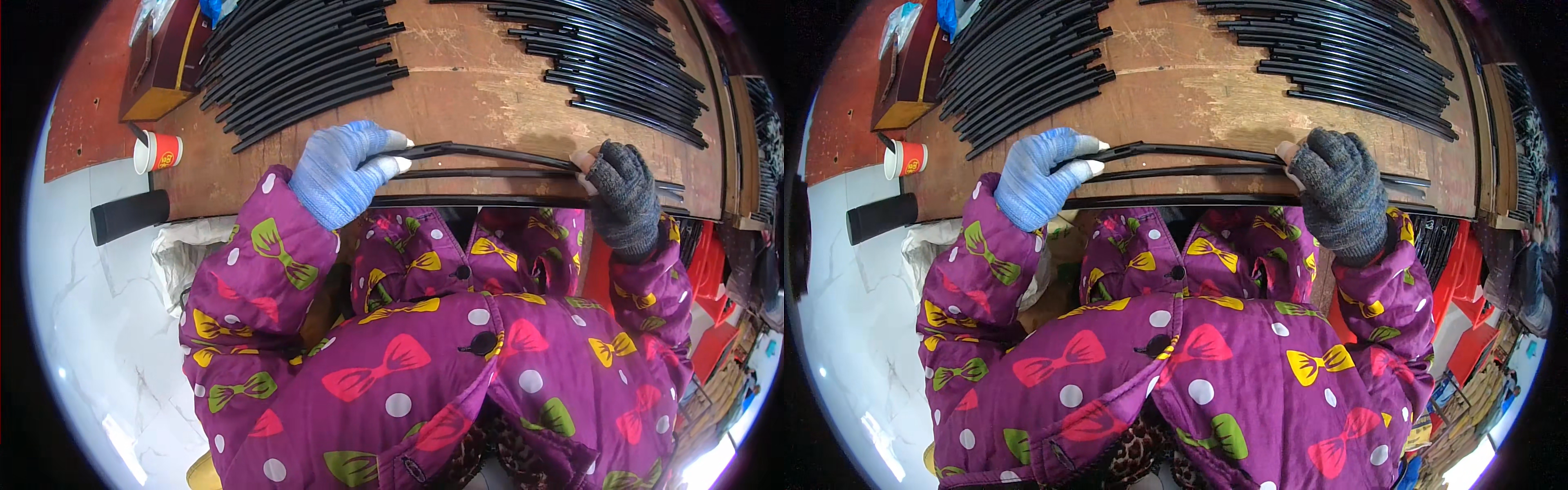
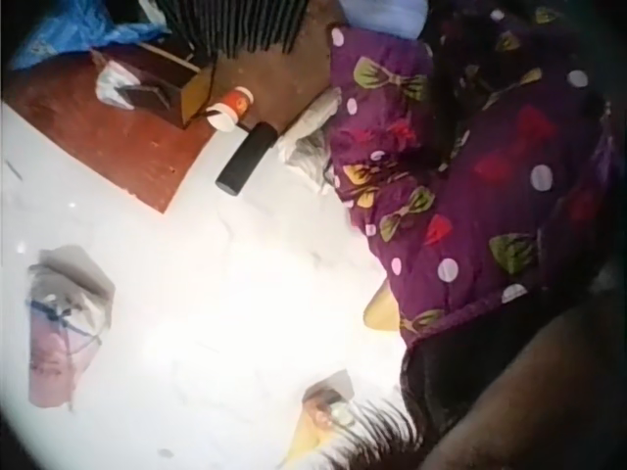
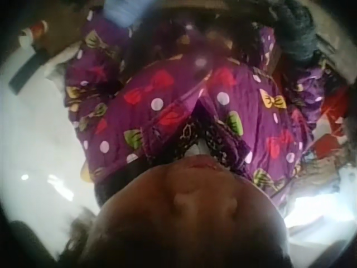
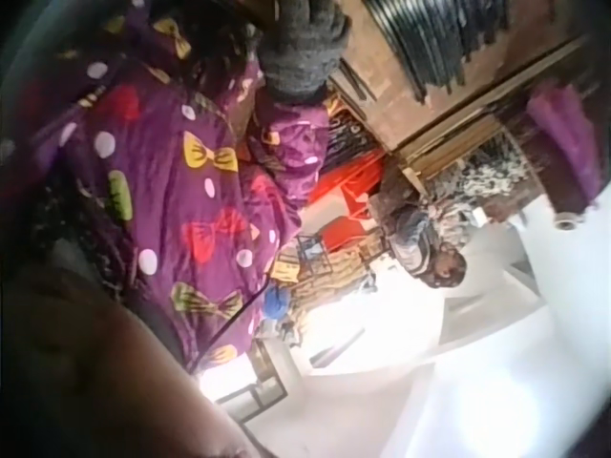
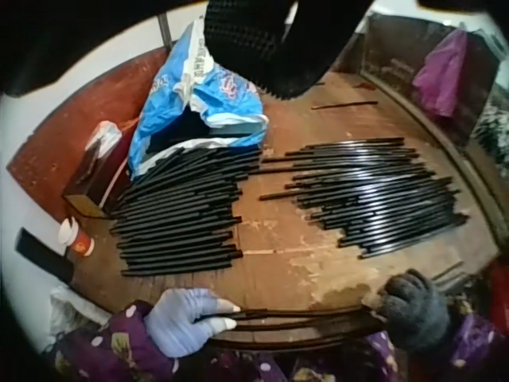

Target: Organizing and inspecting black plastic tubes/rods on a workbench for sorting or assembly.

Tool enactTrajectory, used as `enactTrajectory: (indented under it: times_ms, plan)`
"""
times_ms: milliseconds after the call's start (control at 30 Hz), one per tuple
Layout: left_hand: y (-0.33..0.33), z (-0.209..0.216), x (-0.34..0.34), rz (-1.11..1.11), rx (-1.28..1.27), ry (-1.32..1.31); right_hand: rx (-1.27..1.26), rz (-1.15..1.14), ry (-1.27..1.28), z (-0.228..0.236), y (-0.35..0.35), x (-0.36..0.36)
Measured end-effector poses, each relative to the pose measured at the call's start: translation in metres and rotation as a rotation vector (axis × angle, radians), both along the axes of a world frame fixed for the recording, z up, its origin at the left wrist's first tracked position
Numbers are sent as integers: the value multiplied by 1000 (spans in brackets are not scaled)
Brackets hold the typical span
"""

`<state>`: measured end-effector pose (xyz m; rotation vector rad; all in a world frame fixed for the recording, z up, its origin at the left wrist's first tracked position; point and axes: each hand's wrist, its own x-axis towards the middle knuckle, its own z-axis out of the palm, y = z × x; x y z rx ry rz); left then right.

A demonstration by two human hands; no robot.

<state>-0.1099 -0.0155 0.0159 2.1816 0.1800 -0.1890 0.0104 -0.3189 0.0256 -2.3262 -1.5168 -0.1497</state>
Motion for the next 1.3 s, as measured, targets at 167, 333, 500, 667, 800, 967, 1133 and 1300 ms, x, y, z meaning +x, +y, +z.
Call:
enactTrajectory:
  times_ms: [167, 333, 500, 667, 800, 967, 1133, 1300]
  plan:
    - [-16, -8, 4, -220, 149, -228, -93, 90, 22, 5, 31, -7]
    - [-5, -3, -3, -148, 144, -193, -29, -82, 157, 18, 31, -2]
    - [2, -7, -4, -103, 61, -172, 136, -601, 533, 4, -64, 21]
    - [-15, -5, -1, -150, 125, -221, 319, -588, 640, -20, -60, -9]
    - [-14, 7, -1, -129, 244, -363, 377, -651, 773, -27, -47, -3]
    - [-18, 9, -5, -133, 391, -517, 672, -575, 1154, -29, -42, 1]
    - [-15, -5, -7, -90, 344, -518, 788, -660, 674, -23, -30, -23]
    - [-18, -5, -12, -92, 281, -492, 720, -659, 793, -11, -27, -23]
